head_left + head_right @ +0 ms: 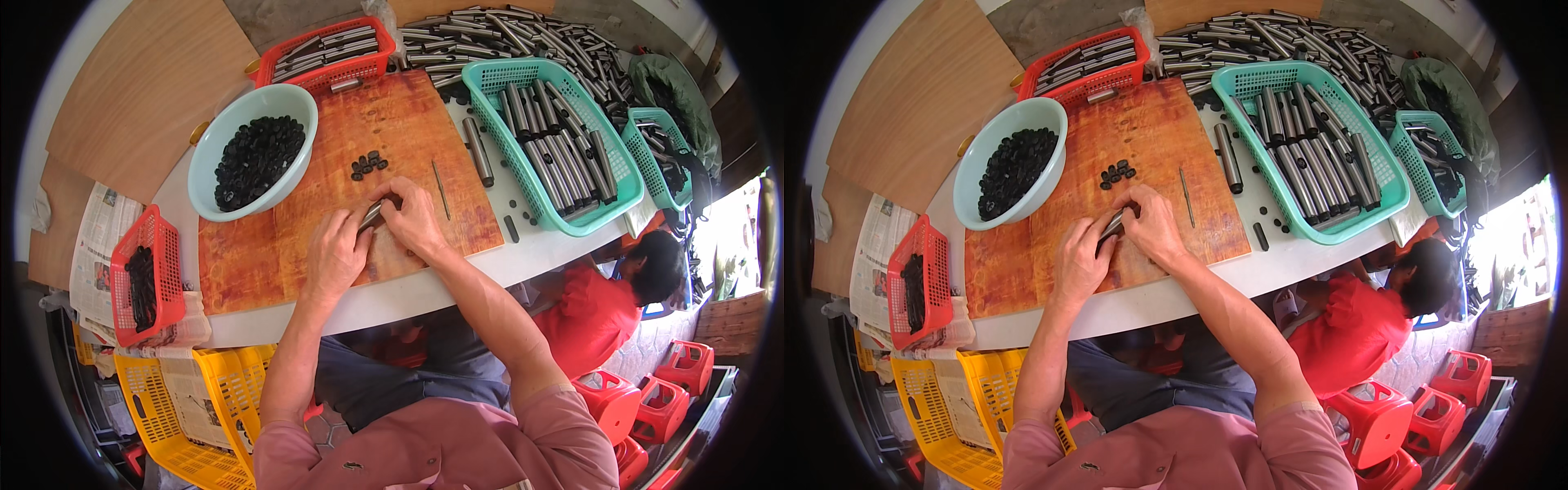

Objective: The person assembles small black circular components into cylindrical metal rods at a workbench. They pick up a rod, insert the black pieces one by one, and place the completed rods into a green basket. The process is repeated continuously with multiple rods and components.

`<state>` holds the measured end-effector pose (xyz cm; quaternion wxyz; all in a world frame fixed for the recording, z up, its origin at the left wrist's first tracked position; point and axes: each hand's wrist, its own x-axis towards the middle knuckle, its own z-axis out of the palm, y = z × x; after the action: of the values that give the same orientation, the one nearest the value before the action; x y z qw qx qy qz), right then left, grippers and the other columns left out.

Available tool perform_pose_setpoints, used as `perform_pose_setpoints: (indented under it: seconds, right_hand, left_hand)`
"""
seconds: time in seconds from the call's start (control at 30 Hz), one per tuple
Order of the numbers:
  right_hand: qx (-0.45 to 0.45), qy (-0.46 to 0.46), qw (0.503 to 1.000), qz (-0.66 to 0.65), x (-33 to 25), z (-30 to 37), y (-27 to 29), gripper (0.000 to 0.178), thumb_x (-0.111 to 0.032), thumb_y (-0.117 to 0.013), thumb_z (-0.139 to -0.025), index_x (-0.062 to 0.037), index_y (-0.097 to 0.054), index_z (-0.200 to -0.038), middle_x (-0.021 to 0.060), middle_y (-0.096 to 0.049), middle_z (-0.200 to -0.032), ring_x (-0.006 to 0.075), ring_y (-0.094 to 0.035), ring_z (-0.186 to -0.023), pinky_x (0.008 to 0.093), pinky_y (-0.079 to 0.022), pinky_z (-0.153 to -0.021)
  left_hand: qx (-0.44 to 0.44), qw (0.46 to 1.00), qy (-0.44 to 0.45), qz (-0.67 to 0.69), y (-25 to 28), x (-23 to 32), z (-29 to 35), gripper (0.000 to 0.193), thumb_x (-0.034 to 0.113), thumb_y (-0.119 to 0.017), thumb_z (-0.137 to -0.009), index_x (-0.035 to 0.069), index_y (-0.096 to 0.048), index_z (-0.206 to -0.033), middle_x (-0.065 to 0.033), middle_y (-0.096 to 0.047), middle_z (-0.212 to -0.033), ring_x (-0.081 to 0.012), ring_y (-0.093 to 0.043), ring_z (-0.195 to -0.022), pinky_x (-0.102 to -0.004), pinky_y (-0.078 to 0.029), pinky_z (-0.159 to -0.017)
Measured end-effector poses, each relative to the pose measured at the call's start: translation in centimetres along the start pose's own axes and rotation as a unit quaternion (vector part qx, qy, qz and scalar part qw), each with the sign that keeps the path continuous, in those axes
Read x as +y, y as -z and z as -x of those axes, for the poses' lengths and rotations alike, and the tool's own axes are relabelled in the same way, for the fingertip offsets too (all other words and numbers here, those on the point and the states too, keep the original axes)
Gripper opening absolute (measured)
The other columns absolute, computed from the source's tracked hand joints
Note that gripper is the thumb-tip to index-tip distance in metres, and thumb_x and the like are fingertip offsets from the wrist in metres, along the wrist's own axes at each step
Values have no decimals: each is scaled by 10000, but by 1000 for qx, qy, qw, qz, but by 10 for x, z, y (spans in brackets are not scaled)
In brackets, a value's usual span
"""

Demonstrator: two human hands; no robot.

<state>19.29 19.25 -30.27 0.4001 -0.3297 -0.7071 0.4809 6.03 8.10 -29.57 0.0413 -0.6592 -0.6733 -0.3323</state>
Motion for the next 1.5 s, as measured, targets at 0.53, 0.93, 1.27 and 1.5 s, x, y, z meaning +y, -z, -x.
perform_pose_setpoints:
  seconds: [0.53,0.93,1.27,1.5]
  right_hand:
    - [-90,-37,970,221,-10,-35,0,251,-199,-580,-911,-17,-746,-960,226,-747,-959,421,-717,-937,499,-560,-838]
    - [-9,11,950,312,10,-48,-38,271,-289,-614,-942,-32,-683,-894,219,-731,-863,427,-717,-795,546,-565,-716]
    - [3,28,954,298,11,-48,-37,236,-254,-619,-942,-33,-649,-865,214,-715,-831,431,-703,-764,549,-554,-702]
    - [-21,2,950,310,12,-42,-39,217,-255,-636,-938,-41,-638,-906,195,-718,-838,430,-701,-801,551,-547,-702]
  left_hand:
    - [-78,996,-10,39,11,-10,-11,279,44,-767,-848,-9,-703,-1115,-170,-605,-947,-394,-628,-882,-462,-518,-756]
    - [-70,994,17,81,10,-4,-13,211,50,-777,-839,-20,-665,-1003,-181,-601,-941,-411,-619,-867,-471,-499,-736]
    - [-87,992,42,87,13,-6,-19,229,71,-804,-828,-13,-670,-993,-165,-587,-911,-385,-604,-829,-461,-489,-716]
    - [-60,995,21,79,11,-2,-12,211,50,-799,-819,-23,-664,-965,-158,-575,-882,-373,-600,-806,-449,-483,-699]
